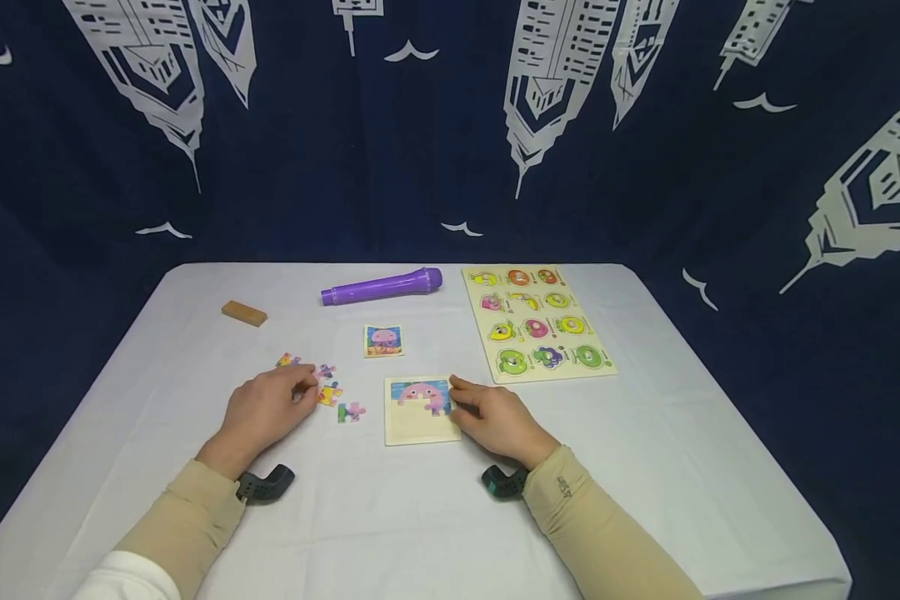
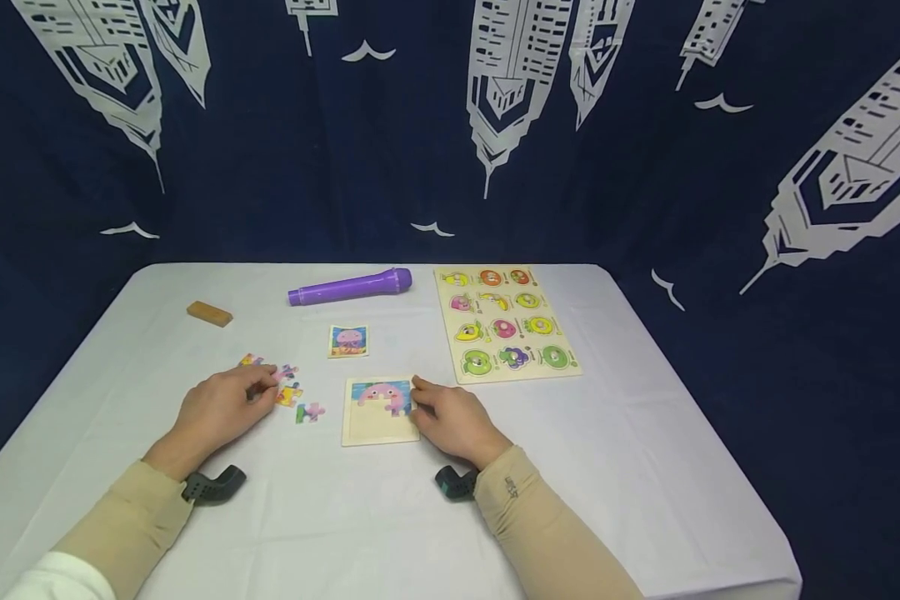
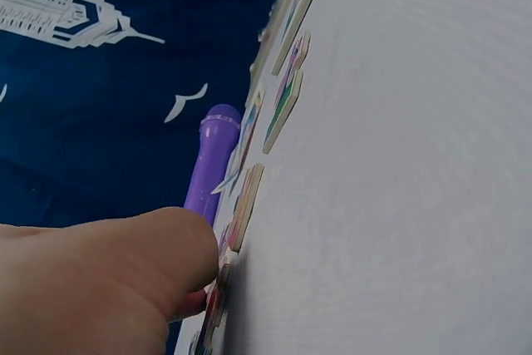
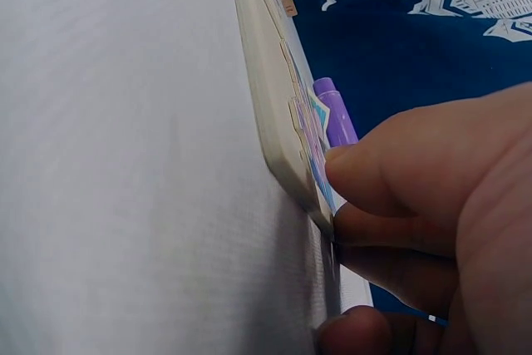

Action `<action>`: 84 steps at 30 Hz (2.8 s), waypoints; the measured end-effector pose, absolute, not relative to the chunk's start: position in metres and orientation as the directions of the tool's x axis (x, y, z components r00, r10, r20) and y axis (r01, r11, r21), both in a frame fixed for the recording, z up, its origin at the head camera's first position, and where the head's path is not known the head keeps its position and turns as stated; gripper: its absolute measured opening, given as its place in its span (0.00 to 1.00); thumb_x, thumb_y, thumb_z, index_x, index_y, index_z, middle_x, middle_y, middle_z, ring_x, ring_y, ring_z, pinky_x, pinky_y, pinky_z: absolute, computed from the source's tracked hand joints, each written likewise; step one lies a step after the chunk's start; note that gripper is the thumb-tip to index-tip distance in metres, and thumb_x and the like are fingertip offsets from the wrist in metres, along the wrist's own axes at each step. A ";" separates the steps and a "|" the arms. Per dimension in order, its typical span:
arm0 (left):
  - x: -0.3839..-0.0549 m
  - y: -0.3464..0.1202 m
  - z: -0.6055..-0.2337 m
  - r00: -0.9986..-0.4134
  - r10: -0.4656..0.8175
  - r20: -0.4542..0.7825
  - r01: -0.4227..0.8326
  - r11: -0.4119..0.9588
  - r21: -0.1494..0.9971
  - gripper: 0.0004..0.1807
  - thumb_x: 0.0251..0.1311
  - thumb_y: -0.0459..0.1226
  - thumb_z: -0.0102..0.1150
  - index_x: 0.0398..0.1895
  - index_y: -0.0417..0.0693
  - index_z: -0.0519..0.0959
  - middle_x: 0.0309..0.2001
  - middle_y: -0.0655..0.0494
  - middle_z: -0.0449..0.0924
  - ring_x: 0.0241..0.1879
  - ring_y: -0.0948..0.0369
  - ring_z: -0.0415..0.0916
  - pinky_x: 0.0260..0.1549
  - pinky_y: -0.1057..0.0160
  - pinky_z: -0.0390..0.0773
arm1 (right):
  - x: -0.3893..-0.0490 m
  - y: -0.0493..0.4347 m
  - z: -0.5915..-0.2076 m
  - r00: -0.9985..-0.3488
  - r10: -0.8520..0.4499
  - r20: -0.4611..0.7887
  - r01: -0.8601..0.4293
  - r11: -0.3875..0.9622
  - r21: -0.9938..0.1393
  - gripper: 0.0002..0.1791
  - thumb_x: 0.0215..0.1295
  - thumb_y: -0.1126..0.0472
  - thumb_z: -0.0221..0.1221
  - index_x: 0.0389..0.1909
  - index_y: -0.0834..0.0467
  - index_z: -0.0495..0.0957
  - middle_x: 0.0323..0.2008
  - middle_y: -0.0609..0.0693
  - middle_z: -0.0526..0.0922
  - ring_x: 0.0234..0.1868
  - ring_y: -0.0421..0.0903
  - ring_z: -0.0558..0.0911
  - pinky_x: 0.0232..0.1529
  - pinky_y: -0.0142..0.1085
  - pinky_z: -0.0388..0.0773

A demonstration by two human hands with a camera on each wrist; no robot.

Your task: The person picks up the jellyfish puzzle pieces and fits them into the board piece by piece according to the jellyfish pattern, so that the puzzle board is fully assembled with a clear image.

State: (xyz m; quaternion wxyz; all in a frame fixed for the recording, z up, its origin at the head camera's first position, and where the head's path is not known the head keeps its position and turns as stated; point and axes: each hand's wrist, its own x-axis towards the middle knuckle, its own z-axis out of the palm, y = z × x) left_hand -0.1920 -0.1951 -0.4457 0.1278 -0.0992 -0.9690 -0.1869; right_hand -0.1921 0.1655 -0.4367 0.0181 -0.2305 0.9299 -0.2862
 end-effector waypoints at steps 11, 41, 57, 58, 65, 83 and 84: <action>-0.197 -0.196 -0.447 -0.974 0.066 0.219 0.139 0.931 0.336 0.25 0.67 0.48 0.64 0.61 0.44 0.82 0.67 0.43 0.76 0.61 0.41 0.79 0.43 0.41 0.81 | -0.193 0.165 -0.435 -0.895 -0.436 0.089 -0.411 0.734 -0.540 0.23 0.72 0.55 0.62 0.64 0.59 0.80 0.71 0.48 0.74 0.72 0.49 0.73 0.71 0.47 0.69; -0.196 -0.192 -0.447 -0.971 -0.066 0.230 0.033 0.915 0.401 0.20 0.60 0.47 0.66 0.48 0.42 0.83 0.63 0.37 0.75 0.37 0.46 0.83 0.23 0.58 0.72 | -0.192 0.165 -0.434 -0.911 -0.408 0.054 -0.369 0.751 -0.547 0.24 0.72 0.53 0.62 0.65 0.56 0.79 0.71 0.44 0.73 0.73 0.47 0.72 0.72 0.46 0.68; -0.186 -0.195 -0.453 -0.962 -0.067 0.263 0.050 0.909 0.414 0.15 0.60 0.41 0.66 0.48 0.45 0.83 0.61 0.40 0.79 0.46 0.43 0.84 0.26 0.55 0.77 | -0.187 0.162 -0.440 -0.897 -0.437 0.063 -0.396 0.733 -0.553 0.23 0.72 0.53 0.62 0.64 0.58 0.80 0.71 0.46 0.74 0.72 0.48 0.73 0.71 0.47 0.69; -0.185 -0.196 -0.453 -0.959 -0.068 0.274 0.055 0.908 0.415 0.15 0.60 0.41 0.66 0.49 0.45 0.83 0.59 0.40 0.80 0.44 0.44 0.84 0.24 0.57 0.75 | -0.186 0.161 -0.440 -0.896 -0.440 0.067 -0.401 0.733 -0.550 0.23 0.73 0.54 0.61 0.64 0.58 0.80 0.71 0.46 0.74 0.72 0.48 0.73 0.71 0.47 0.69; -0.187 -0.193 -0.451 -0.941 -0.060 0.332 0.104 0.885 0.454 0.13 0.61 0.36 0.65 0.50 0.47 0.82 0.50 0.44 0.87 0.36 0.49 0.83 0.21 0.63 0.66 | -0.186 0.163 -0.438 -0.900 -0.431 0.070 -0.397 0.740 -0.544 0.23 0.72 0.53 0.61 0.64 0.58 0.80 0.71 0.46 0.74 0.72 0.48 0.73 0.71 0.48 0.69; -0.185 -0.185 -0.447 -0.917 -0.171 0.360 0.201 0.582 0.788 0.07 0.67 0.39 0.67 0.45 0.51 0.83 0.23 0.53 0.77 0.14 0.64 0.62 0.12 0.66 0.61 | -0.187 0.165 -0.436 -0.889 -0.448 0.093 -0.424 0.730 -0.536 0.23 0.72 0.55 0.62 0.64 0.59 0.80 0.71 0.49 0.74 0.71 0.50 0.74 0.70 0.49 0.70; -0.184 -0.183 -0.446 -0.921 -0.157 0.356 0.213 0.563 0.799 0.06 0.67 0.38 0.67 0.44 0.51 0.83 0.26 0.53 0.79 0.13 0.64 0.62 0.12 0.66 0.61 | -0.187 0.165 -0.436 -0.889 -0.448 0.091 -0.423 0.731 -0.535 0.23 0.72 0.55 0.62 0.64 0.59 0.79 0.71 0.49 0.74 0.71 0.50 0.74 0.70 0.49 0.70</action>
